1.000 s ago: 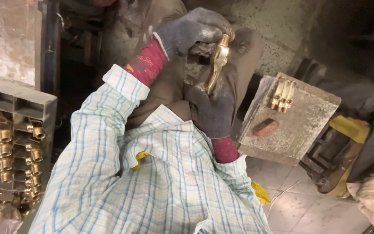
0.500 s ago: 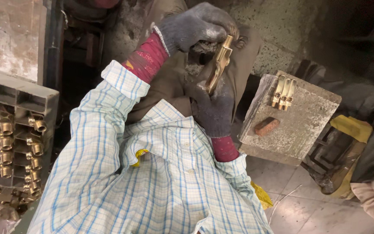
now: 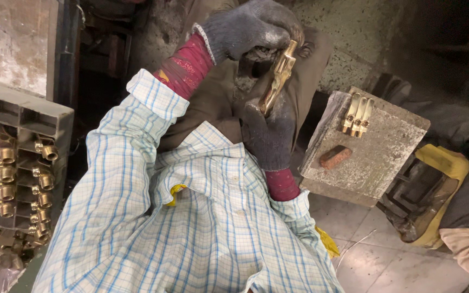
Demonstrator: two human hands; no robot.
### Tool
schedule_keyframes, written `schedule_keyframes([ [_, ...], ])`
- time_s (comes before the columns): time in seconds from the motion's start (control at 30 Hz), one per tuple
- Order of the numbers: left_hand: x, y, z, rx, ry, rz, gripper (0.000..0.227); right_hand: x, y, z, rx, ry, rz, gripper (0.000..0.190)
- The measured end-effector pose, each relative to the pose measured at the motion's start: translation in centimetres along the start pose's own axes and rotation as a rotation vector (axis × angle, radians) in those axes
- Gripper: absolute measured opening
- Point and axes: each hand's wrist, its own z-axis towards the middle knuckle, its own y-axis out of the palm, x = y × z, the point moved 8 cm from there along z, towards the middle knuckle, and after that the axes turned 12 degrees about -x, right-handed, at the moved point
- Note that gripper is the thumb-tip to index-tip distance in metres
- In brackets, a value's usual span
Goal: The person sits on the floor and repeatedly rubs small brass fittings with a cloth to clean or polish them. They handle the parts one at a time, rotating them to wipe different surfaces, and place finished pieces on a nearby metal block.
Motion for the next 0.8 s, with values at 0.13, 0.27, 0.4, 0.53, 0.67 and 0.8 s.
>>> schedule_keyframes([
  [0.13, 2.6, 1.0, -0.9, 0.035, 0.365, 0.724, 0.014, -0.3, -0.1, 0.2, -0.009, 0.006, -0.007, 0.014],
  [0.27, -2.7, 0.0, -0.5, 0.049, -0.107, -0.150, 0.022, 0.2, 0.1, 0.2, -0.023, 0.072, 0.063, 0.014],
  [0.4, -1.4, 0.0, -0.4, 0.057, 0.126, 0.217, 0.020, 2.3, -0.4, 0.7, -0.017, 0.200, 0.266, 0.014],
  [0.53, -7.5, -0.7, 0.5, 0.236, -0.093, -0.314, 0.023, 4.8, -2.5, 4.1, -0.034, 0.257, 0.275, 0.015],
  [0.67, -14.6, 0.7, 1.8, 0.419, -0.233, -0.737, 0.025, 8.6, -5.0, 9.0, 0.004, 0.396, 0.513, 0.006],
  [0.8, -20.6, 1.5, 2.5, 0.742, -0.266, -1.063, 0.022, 7.8, -7.9, 13.4, -0.027, 0.095, 0.049, 0.006],
])
